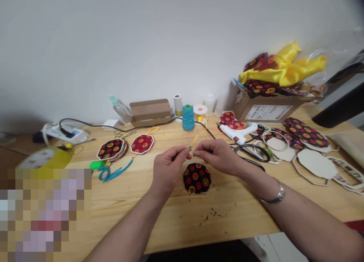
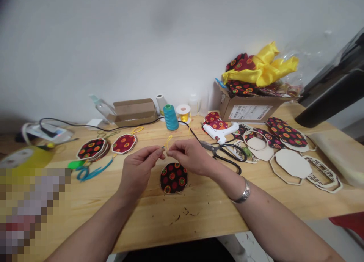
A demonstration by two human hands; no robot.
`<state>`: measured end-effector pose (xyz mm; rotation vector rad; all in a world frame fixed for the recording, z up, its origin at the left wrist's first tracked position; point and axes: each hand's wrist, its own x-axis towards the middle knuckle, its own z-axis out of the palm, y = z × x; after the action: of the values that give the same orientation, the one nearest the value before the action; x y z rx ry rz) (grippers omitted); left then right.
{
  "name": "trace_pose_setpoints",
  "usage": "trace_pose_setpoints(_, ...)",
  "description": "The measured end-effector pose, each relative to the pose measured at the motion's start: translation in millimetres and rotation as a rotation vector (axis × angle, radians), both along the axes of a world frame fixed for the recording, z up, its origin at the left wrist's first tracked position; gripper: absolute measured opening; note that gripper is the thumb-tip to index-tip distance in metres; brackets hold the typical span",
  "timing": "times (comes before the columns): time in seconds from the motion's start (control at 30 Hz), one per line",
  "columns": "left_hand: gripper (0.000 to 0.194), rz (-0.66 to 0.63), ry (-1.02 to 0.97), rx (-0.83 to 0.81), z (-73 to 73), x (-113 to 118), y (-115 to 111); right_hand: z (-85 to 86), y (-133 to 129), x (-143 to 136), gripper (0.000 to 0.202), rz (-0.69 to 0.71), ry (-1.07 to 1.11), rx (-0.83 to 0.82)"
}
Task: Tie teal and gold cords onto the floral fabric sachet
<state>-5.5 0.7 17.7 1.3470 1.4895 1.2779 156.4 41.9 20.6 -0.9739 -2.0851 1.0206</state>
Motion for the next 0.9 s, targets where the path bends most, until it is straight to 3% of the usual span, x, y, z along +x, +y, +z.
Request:
trace_pose_setpoints(0.47, 0.011, 0.034, -0.006, -0.016, 0.3, 0.3, 1.9, 5.8, -17.7, -4.7, 0.021, -0.025, -0.335, 0.45)
trace_pose_setpoints(0.9, 0.011, 0.041, 0.027, -0.003, -1.0, 1.2, 0.8, 3.7, -18.7, -1.4, 0.019, -0.015, -0.374, 0.711)
